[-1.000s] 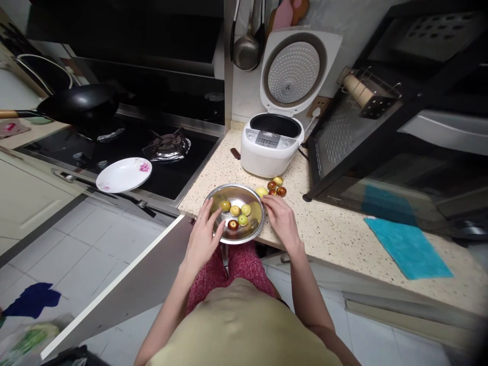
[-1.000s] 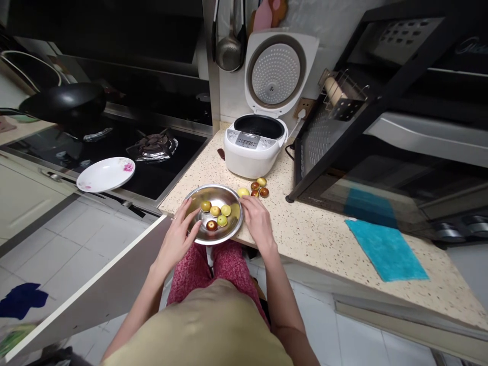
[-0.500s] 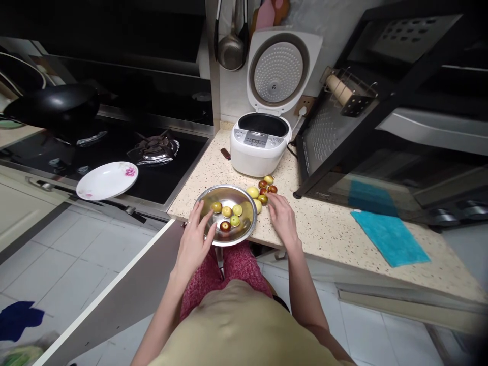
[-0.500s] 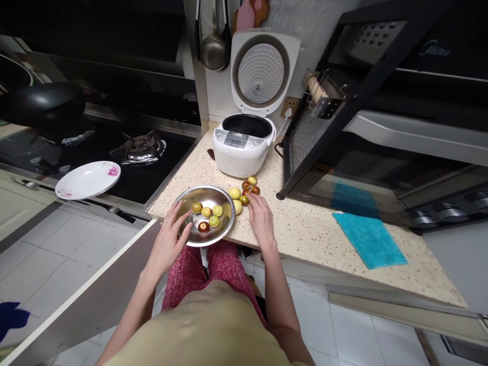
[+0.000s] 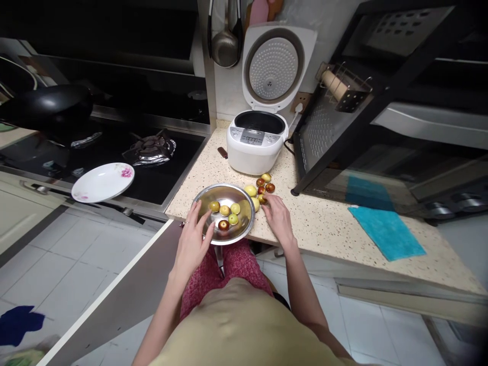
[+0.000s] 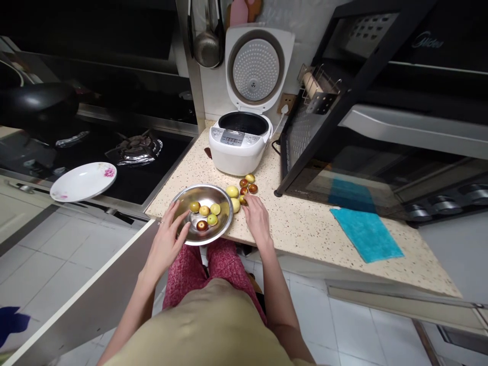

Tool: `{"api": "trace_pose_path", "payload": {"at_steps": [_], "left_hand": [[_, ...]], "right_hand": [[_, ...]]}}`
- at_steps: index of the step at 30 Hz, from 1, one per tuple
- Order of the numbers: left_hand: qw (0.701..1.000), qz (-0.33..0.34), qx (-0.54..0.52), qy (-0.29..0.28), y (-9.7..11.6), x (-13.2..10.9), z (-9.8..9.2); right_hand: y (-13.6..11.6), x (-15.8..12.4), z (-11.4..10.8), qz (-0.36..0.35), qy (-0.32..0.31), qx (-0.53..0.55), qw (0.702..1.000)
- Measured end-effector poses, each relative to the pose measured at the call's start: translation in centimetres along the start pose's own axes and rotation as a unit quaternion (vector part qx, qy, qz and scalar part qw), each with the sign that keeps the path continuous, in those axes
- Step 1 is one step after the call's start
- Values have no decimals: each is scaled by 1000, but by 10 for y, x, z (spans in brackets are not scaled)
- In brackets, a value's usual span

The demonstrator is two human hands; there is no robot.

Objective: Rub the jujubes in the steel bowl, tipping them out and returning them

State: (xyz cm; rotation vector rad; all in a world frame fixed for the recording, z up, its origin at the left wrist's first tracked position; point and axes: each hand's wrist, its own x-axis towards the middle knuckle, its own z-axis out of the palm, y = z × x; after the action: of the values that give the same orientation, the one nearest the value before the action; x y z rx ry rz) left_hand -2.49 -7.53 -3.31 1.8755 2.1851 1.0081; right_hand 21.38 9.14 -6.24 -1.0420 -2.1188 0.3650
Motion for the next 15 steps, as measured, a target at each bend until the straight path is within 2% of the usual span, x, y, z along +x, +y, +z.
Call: {"api": "trace_pose_path", "payload": {"at_steps": [9, 15], "left_hand": [[1000, 13, -1, 10, -1, 0, 0], [997, 63, -17, 41, 4, 1, 0]], "right_hand": [[-5, 2, -1, 20, -20, -57, 998], [-5, -6, -7, 38, 26, -33, 998]]}}
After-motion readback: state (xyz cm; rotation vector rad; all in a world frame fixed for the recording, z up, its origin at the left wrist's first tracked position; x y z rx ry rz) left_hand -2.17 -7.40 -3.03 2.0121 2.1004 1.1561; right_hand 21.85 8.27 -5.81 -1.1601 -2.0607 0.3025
